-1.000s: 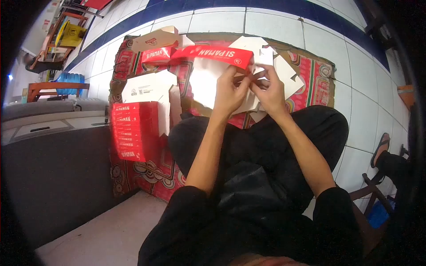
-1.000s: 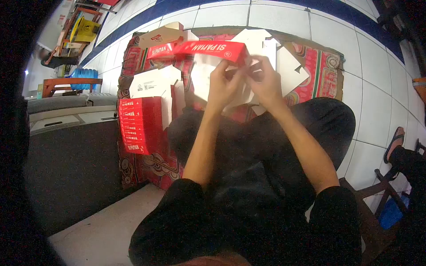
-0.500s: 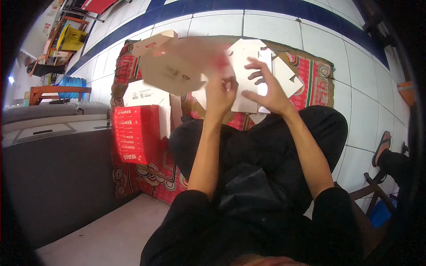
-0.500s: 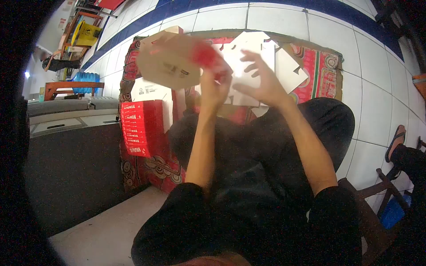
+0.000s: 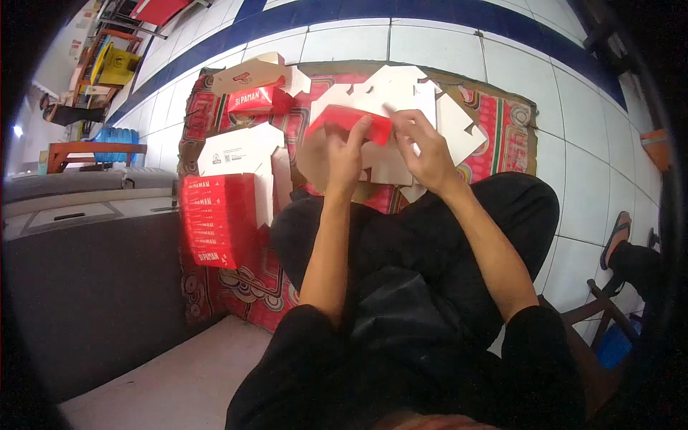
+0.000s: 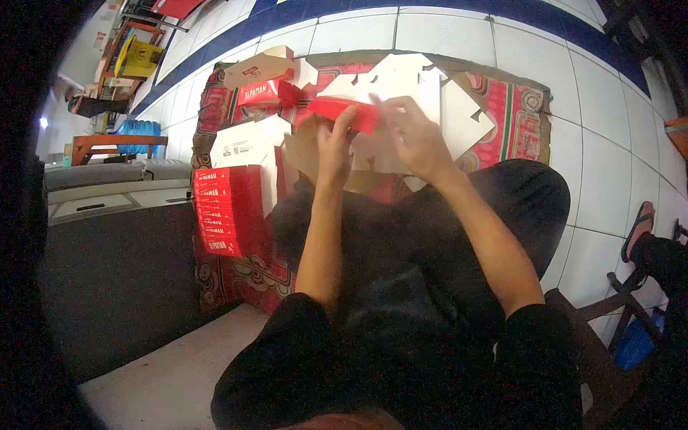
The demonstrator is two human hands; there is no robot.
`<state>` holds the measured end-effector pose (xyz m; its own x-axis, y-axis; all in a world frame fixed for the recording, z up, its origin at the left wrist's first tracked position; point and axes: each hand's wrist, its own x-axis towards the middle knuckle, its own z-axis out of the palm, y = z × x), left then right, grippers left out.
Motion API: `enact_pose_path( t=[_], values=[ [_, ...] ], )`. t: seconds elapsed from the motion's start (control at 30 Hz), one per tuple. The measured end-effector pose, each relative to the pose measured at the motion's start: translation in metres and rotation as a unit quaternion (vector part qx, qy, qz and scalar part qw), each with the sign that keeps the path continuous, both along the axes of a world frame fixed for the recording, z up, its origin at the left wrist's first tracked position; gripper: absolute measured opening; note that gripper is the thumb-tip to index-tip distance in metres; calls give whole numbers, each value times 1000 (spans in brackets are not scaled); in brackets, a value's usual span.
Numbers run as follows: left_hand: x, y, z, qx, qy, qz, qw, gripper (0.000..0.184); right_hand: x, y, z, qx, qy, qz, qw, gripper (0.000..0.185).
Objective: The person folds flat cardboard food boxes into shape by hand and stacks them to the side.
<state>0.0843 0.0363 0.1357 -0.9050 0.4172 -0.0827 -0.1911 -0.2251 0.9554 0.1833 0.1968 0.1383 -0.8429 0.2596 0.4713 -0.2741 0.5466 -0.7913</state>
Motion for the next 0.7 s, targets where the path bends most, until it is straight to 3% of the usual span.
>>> enact_pose_path(
  t=[0.03,0.07,0.1,0.17,0.2,0.23,0.27,0.3,0.37,0.43,0.47,0.5,0.6,0.7],
  values=[
    [2,2,7,-80,-3,60,995,51,-2,-4,-1,0,1,-1,1000,51],
    [1,1,19,-123,47,24,991,31,-4,-7,-1,-182,-9,-42,982,41],
    [3,6,20,-121,48,23,991,31,-6,-9,-1,-357,-19,-81,930,31],
    [8,18,16,-193,226,61,953,18,-4,-6,-9,-336,-25,-76,938,27],
    [7,17,12,-249,289,54,923,33,-3,-4,-14,-318,-32,-71,945,23],
    [10,17,17,-248,289,55,923,33,-3,-4,-16,-299,-40,-65,951,19],
    [17,18,28,-218,246,46,943,34,1,-5,-3,-201,-43,-76,976,17],
    [23,18,39,-188,203,38,960,35,1,-3,2,-201,-44,-75,976,17],
    [16,10,35,-165,142,17,976,39,0,1,5,-61,21,-23,998,24],
    [1,3,17,-193,188,29,963,38,-3,8,0,-58,23,0,998,29],
    [3,5,13,-112,170,42,978,36,-4,12,-2,-25,17,22,999,28],
    [1,4,11,-111,171,42,978,36,-4,16,-4,9,11,45,999,28],
    [-2,3,5,-140,189,50,971,30,-2,24,-2,0,-16,61,998,26],
    [2,8,15,-80,191,-6,978,30,-2,20,-8,-47,6,29,998,23]
  ],
)
